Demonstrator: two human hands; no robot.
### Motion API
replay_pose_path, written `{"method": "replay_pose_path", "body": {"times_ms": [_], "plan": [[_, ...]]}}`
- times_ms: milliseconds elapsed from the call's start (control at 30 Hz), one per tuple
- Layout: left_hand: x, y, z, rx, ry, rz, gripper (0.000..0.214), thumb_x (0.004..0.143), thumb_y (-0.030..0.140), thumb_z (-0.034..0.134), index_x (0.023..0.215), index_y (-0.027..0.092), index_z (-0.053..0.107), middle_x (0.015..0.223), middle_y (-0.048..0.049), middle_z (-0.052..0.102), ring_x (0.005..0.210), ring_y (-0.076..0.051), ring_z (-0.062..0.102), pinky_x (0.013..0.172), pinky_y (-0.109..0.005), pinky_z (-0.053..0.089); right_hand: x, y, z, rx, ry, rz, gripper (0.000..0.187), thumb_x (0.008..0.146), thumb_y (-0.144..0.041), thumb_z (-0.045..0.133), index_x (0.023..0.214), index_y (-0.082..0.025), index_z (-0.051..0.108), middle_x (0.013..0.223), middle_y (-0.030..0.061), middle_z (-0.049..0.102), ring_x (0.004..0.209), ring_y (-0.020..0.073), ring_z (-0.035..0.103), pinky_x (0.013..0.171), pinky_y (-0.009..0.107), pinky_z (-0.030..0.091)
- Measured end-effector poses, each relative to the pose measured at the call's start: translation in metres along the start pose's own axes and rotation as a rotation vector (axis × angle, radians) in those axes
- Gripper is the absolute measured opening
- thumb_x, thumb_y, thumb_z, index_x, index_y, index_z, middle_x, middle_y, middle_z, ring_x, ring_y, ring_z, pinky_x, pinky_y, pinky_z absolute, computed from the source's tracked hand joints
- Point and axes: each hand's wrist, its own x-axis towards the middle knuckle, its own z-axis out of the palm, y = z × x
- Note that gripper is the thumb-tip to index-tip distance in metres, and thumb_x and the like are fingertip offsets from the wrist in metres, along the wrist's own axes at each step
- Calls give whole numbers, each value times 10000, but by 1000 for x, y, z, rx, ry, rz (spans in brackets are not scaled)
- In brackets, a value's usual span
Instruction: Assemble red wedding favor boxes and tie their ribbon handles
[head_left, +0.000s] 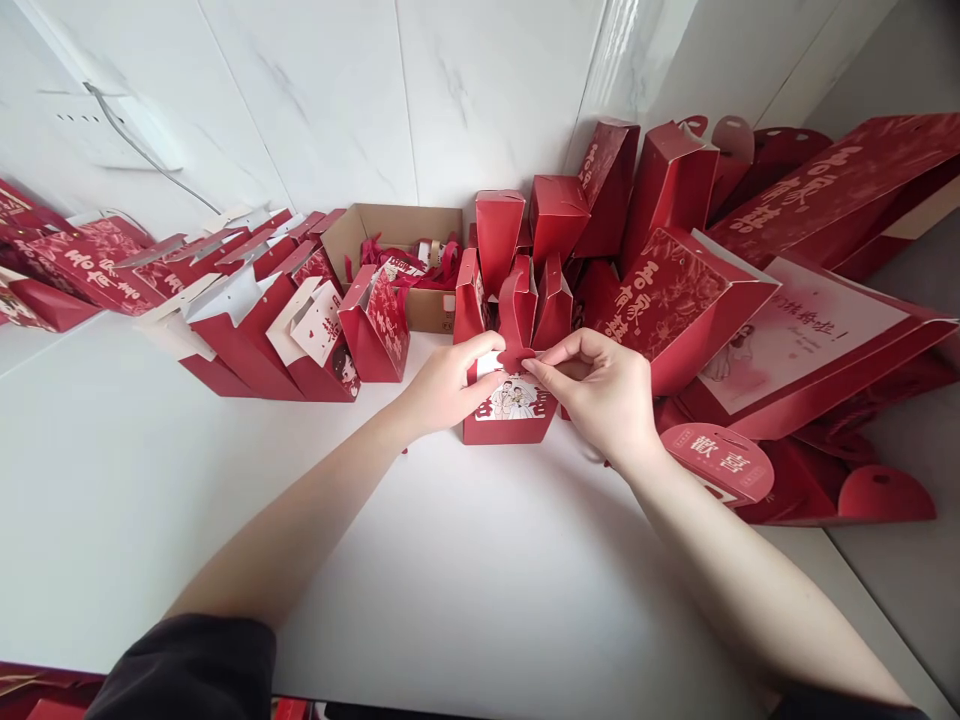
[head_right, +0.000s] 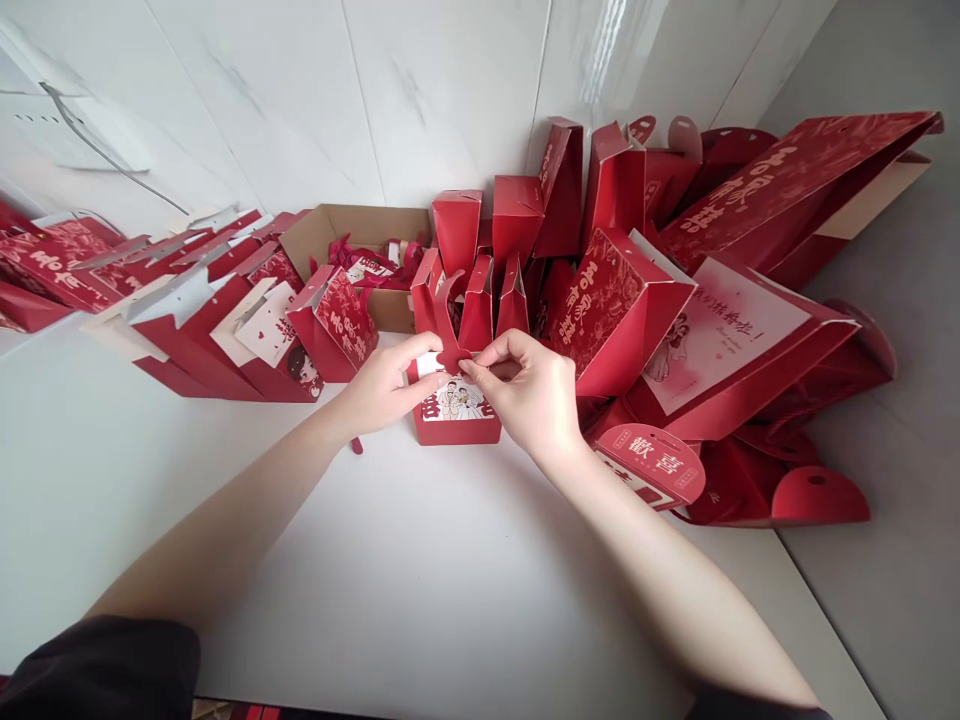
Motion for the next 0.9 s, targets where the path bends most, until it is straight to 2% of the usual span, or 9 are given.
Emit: {"method": "replay_pose_path", "body": {"times_ms": [133, 267, 700, 900], "plan": [[0, 3, 0, -62, -23, 13, 130, 907, 329, 547, 964, 213, 551, 781, 20, 529, 628, -103, 444, 577, -224, 359, -1, 0, 2, -116, 56, -41, 170, 796, -336, 732, 744, -200, 646, 752, 22, 750, 677, 187, 720, 617, 281, 551], [1, 4, 4, -98, 12, 16, 172, 939, 365, 500, 955, 205, 561, 824, 6, 583, 718, -120, 515, 636, -221, 403, -1, -1, 4, -180, 54, -47, 195, 803, -337, 711, 706, -201, 612, 721, 22, 731, 634, 174, 687, 580, 273, 513], [1, 5, 6, -67, 58, 12, 214, 912, 401, 544, 974, 202, 592, 876, -5, 619, 752, -133, 551, 641, -219, 418, -3, 3, 6, -86, 42, 2, 235, 819, -395, 698, 728, -209, 587, 739, 41, 721, 675, 203, 699, 618, 314, 539], [0, 5, 9, -61, 94, 27, 180, 922, 362, 533, 928, 193, 595, 761, 24, 570, 641, -100, 476, 584, -205, 375, -2, 4, 6, -82, 46, -4, 238, 814, -395, 712, 728, -206, 597, 743, 37, 723, 668, 196, 695, 635, 322, 546]]}}
